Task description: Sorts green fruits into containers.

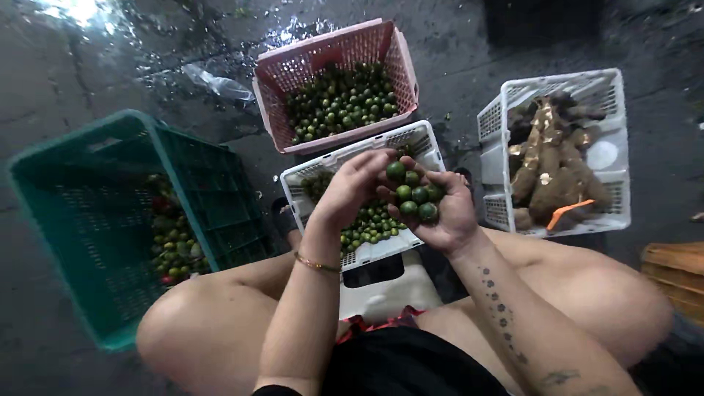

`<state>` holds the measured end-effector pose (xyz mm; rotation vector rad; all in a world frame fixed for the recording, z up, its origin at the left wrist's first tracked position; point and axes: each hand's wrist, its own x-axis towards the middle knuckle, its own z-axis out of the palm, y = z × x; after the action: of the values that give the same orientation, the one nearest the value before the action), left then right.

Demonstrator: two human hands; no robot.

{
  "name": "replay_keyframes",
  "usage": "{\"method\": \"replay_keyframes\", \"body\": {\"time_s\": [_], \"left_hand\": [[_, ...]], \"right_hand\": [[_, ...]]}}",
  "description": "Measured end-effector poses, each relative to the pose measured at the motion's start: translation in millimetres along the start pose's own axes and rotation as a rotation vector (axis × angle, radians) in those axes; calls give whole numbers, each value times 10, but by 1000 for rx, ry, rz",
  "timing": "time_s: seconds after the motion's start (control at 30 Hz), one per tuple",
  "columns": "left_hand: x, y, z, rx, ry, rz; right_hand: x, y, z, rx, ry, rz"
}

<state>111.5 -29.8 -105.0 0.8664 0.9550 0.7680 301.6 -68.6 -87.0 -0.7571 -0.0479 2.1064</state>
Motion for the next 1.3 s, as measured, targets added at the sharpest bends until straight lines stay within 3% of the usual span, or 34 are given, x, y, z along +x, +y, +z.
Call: {"method": "replay_keyframes", "body": {"time_s": [0.1,0.2,0.27,0.33,0.4,0.5,0.7,0.8,0.9,0.97,1.03,1.13,1.23,1.3], "left_hand": [[-135,-48,137,107,52,3],[145,29,21,28,289,43],[318,190,-140,165,469,31],[289,321,-190,328,535,-36],[42,353,1,271,465,-106],[-411,96,356,-4,169,-184],[-647,-186,369,-195,200,-258],[-770,-200,288,-99,215,-281],[-875,-250,230,442,315,-286],[-951,-256,289,664,431,-154],[-1011,-206,461,718,541,124],[-1018,-197,662,1013,435,407],[-945,-395,692,1173,414,509],[-970,-456,696,886,409,432]], "right_hand": [[-28,53,-60,-12,54,23],[-63,50,-66,7,72,53],[-93,26,-42,60,91,51],[-108,6,-12,114,107,15],[-83,-22,-11,162,75,-30],[-63,18,-32,133,7,-30],[-82,188,-114,146,-68,89],[-106,165,-122,166,-91,82],[-139,118,-111,167,-61,51],[-159,124,-103,180,-55,37],[-169,154,-112,190,-66,39],[-183,211,-148,213,-111,57],[-182,249,-153,205,-118,50],[-170,274,-198,227,-85,59]]}}
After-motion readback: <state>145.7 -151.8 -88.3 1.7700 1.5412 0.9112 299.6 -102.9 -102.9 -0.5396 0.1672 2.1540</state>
